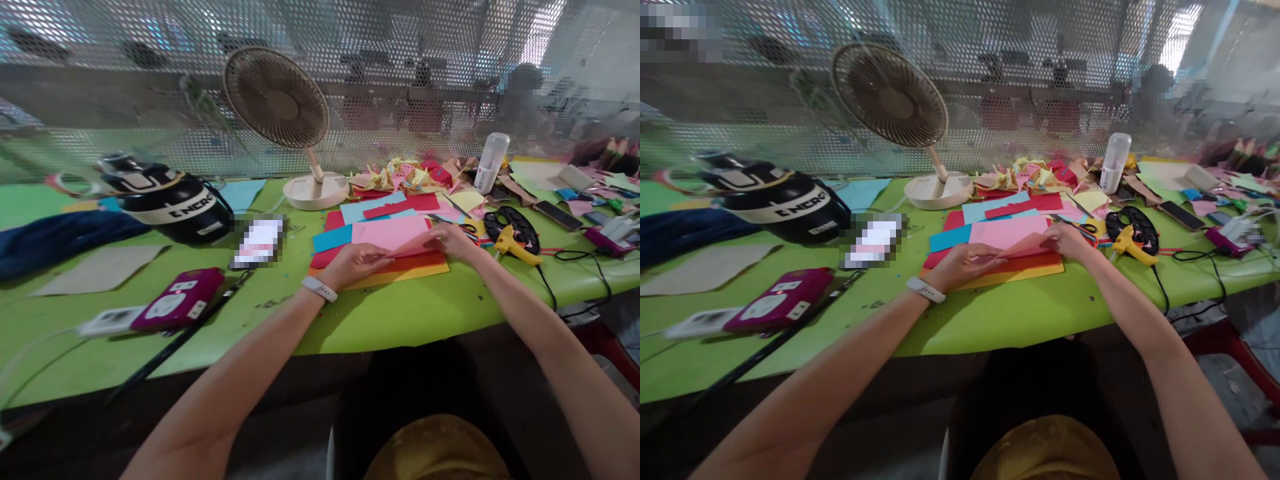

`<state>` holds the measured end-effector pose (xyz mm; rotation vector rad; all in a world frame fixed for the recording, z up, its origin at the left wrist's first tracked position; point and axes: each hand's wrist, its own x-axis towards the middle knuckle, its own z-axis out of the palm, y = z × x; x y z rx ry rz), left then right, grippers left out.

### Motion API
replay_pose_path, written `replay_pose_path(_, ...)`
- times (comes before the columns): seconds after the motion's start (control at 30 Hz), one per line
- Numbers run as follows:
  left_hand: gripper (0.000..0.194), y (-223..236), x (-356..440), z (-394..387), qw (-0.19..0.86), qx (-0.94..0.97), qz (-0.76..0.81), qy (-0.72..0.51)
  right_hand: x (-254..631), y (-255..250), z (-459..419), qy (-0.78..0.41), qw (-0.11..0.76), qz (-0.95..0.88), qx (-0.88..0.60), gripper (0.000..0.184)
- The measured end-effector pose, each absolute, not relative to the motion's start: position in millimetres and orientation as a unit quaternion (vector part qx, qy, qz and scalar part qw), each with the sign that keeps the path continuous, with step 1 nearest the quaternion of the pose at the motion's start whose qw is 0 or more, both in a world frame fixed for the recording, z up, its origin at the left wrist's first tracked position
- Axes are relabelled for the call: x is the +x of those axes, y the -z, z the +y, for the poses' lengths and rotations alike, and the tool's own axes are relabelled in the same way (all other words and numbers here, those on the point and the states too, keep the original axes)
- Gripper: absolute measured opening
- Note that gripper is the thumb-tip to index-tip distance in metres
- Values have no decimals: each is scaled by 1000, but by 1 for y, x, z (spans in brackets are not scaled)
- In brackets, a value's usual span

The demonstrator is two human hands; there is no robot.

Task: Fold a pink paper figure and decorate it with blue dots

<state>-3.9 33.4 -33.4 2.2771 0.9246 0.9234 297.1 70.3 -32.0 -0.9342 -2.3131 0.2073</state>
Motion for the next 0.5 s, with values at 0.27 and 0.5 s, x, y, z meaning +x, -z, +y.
replay_pose_path(0.27, 60, 23, 2, 41, 244, 790, 393, -403, 282, 20, 56, 31, 316, -900, -298, 36)
replay_pose_path(0.5, 85, 8, 5, 71, 222, 838, 447, -222, 281, 13, 50, 9, 308, -895, -323, 36)
